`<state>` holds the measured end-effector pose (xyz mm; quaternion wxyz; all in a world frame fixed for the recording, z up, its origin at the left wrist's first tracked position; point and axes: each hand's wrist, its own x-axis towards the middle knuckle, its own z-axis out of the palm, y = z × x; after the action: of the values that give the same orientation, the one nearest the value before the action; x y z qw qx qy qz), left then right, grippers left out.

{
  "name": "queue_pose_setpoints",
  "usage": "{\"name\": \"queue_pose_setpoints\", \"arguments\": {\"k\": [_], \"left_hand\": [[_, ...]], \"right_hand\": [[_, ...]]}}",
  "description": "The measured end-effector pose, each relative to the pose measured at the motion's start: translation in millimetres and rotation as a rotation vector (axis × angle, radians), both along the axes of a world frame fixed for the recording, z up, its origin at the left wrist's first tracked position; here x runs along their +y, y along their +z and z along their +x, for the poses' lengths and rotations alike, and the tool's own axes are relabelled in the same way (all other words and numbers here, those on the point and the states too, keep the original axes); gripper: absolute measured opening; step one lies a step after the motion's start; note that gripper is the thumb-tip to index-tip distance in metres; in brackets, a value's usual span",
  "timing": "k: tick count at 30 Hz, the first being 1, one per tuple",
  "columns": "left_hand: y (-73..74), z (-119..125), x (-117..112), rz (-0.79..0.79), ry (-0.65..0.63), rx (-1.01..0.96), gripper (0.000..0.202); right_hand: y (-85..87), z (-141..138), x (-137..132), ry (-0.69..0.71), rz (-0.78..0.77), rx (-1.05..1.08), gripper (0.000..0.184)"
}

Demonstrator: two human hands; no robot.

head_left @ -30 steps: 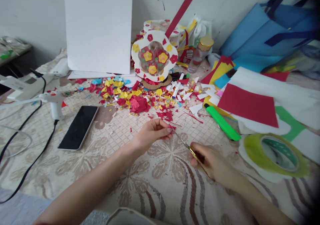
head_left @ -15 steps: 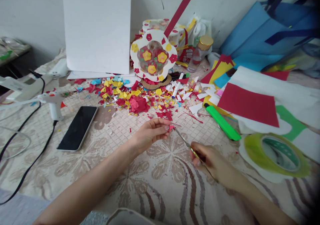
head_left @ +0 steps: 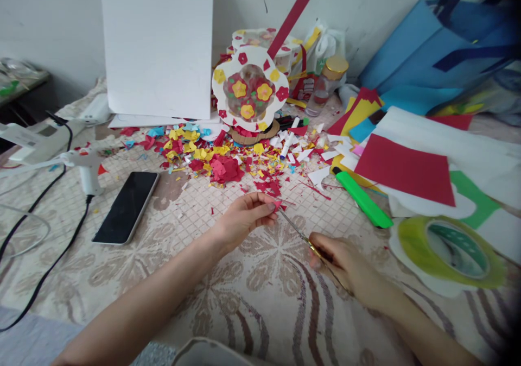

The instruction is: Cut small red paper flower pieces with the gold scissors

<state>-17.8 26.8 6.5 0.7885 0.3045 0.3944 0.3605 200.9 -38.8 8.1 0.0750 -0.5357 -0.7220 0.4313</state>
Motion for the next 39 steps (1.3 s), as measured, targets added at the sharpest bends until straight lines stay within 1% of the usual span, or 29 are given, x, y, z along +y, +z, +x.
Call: {"name": "queue_pose_setpoints", "arguments": {"k": [6, 12, 18, 24, 29, 36, 39], "left_hand": [[1.3, 1, -1, 0.008, 0.010, 0.005, 0.023], [1.0, 2, -1, 0.027, 0.010, -0.002, 0.022], [1.5, 2, -2, 0.024, 0.024, -0.004, 0.022], [0.8, 4, -3, 0.022, 0.037, -0.002, 0.022], [-2.7, 5, -3, 0.064, 0.045, 0.045, 0.024], [-3.0, 9, -9, 0.154, 0.153, 0.125, 0.020], [-4.1, 9, -10, 0.164, 0.168, 0.121, 0.020]], "right_hand": [[-0.5, -1, 0, 0.000, 0.019, -0.034, 0.032], [2.8, -2, 1, -0.015, -0.021, -0.024, 0.031], [4.6, -4, 3, -0.014, -0.012, -0.056, 0.032], [3.3, -4, 2, -0.017, 0.027, -0.084, 0.030], [1.5, -4, 1, -0.027, 0.069, -0.119, 0.028], [-3.9, -6, -3, -0.051, 0.139, -0.125, 0.027], [-5.6, -7, -3, -0.057, 0.147, -0.131, 0.026]]}}
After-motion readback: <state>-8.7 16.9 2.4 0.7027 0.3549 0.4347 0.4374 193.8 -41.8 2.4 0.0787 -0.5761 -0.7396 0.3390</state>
